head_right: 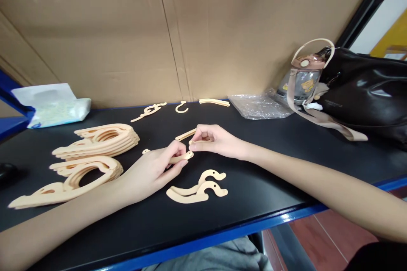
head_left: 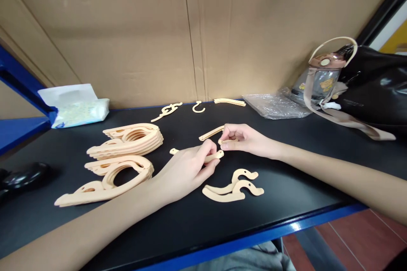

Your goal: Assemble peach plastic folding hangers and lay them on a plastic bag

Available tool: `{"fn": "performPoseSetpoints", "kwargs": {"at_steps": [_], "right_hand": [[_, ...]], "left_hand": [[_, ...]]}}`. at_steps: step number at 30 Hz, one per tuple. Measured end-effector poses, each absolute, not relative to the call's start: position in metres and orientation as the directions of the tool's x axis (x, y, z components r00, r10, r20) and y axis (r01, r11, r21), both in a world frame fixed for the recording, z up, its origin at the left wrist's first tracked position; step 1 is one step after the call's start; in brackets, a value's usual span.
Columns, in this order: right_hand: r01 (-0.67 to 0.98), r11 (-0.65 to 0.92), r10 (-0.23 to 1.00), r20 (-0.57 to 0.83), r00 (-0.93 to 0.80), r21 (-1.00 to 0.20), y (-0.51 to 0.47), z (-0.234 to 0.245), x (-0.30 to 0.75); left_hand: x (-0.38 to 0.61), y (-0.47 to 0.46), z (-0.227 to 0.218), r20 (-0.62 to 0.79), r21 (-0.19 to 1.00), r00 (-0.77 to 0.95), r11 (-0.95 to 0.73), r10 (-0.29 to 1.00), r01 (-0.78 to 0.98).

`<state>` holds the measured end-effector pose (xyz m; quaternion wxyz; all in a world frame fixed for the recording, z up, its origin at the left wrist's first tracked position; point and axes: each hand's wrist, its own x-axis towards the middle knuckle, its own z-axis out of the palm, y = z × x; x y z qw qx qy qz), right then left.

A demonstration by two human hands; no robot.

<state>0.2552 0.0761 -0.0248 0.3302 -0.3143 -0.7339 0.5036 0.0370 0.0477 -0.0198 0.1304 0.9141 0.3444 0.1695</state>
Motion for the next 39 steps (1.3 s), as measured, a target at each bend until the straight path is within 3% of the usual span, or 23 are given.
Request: {"fn": "performPoseSetpoints", "kwargs": {"at_steps": [15, 39], "right_hand": [[-0.016, 0.197, 0.780, 0.166, -0.604, -0.980, 0.0754, -0.0238, 0.2541], [-0.126, 0.188, 0.799, 0.226, -0.557, -0.974, 0.0798, -0.0291, 0.2561]], "left_hand": [[0.0365, 0.0504, -0.0212, 0.264, 0.553, 0.650, -0.664, 0.713, 0.503], [0.0386, 0.0540, -0.0199, 0.349, 0.637, 0.561, -0.629, 0.751, 0.445]]}}
